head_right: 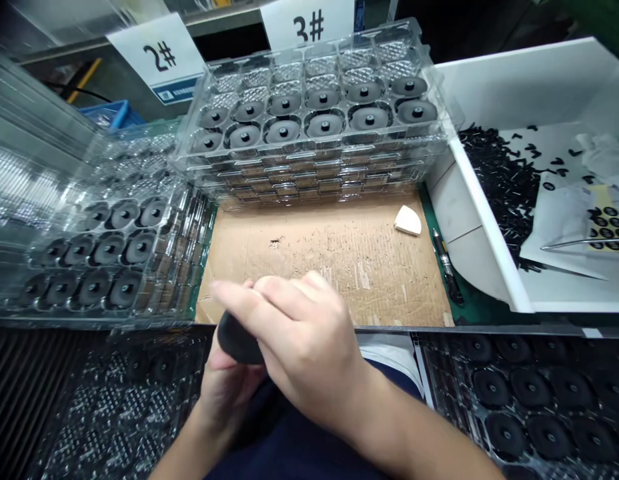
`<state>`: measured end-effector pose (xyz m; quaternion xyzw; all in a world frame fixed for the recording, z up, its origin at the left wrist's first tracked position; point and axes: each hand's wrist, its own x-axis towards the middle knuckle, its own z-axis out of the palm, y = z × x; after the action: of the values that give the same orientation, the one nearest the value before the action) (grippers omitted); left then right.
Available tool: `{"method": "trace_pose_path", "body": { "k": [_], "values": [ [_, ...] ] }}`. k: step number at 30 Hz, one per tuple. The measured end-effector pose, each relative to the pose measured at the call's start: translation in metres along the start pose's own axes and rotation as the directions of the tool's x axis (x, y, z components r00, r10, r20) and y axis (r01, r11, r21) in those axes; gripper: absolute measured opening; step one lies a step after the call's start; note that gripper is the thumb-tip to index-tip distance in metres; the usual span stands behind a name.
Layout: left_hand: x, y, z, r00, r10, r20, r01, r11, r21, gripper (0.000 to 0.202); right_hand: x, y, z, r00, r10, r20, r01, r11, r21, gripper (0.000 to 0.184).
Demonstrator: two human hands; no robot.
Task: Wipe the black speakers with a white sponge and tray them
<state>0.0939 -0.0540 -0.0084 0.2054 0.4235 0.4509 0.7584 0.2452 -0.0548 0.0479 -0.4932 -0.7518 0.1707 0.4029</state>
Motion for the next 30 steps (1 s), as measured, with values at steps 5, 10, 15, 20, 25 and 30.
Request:
{"method": "trace_pose_path", "body": {
  "k": [5, 10, 15, 20, 25, 30],
  "values": [
    [-0.002, 0.000, -0.002, 0.979, 0.202, 0.017, -0.203, 0.979, 0.019, 0.058, -0.005, -0.003, -0.002, 0.988, 0.119, 0.101, -0.106, 0.986, -0.125, 0.028],
    [-0.001, -0.001, 0.002, 0.973, 0.229, 0.039, -0.229, 0.973, 0.001, 0.061, -0.003, 0.003, 0.006, 0.992, 0.020, -0.128, -0.022, 1.000, -0.019, 0.028],
    [0.003, 0.005, -0.002, 0.963, 0.259, 0.077, -0.249, 0.961, -0.119, 0.053, -0.046, 0.041, 0.015, 0.917, 0.385, 0.103, -0.397, 0.902, 0.168, 0.022],
    [0.006, 0.005, -0.002, 0.980, 0.162, 0.119, -0.132, 0.965, -0.228, 0.051, -0.096, 0.095, 0.043, 0.834, 0.542, 0.101, -0.548, 0.836, 0.031, 0.027],
    [0.005, 0.005, 0.007, 0.988, 0.068, 0.136, -0.036, 0.973, -0.229, 0.052, -0.068, 0.075, 0.024, 0.837, 0.547, 0.014, -0.546, 0.833, 0.086, 0.026],
    [-0.002, 0.001, 0.011, 0.994, 0.003, 0.114, 0.017, 0.985, -0.171, 0.053, -0.017, 0.007, -0.001, 0.982, 0.126, -0.141, -0.108, 0.985, 0.133, 0.026]
  ]
}}
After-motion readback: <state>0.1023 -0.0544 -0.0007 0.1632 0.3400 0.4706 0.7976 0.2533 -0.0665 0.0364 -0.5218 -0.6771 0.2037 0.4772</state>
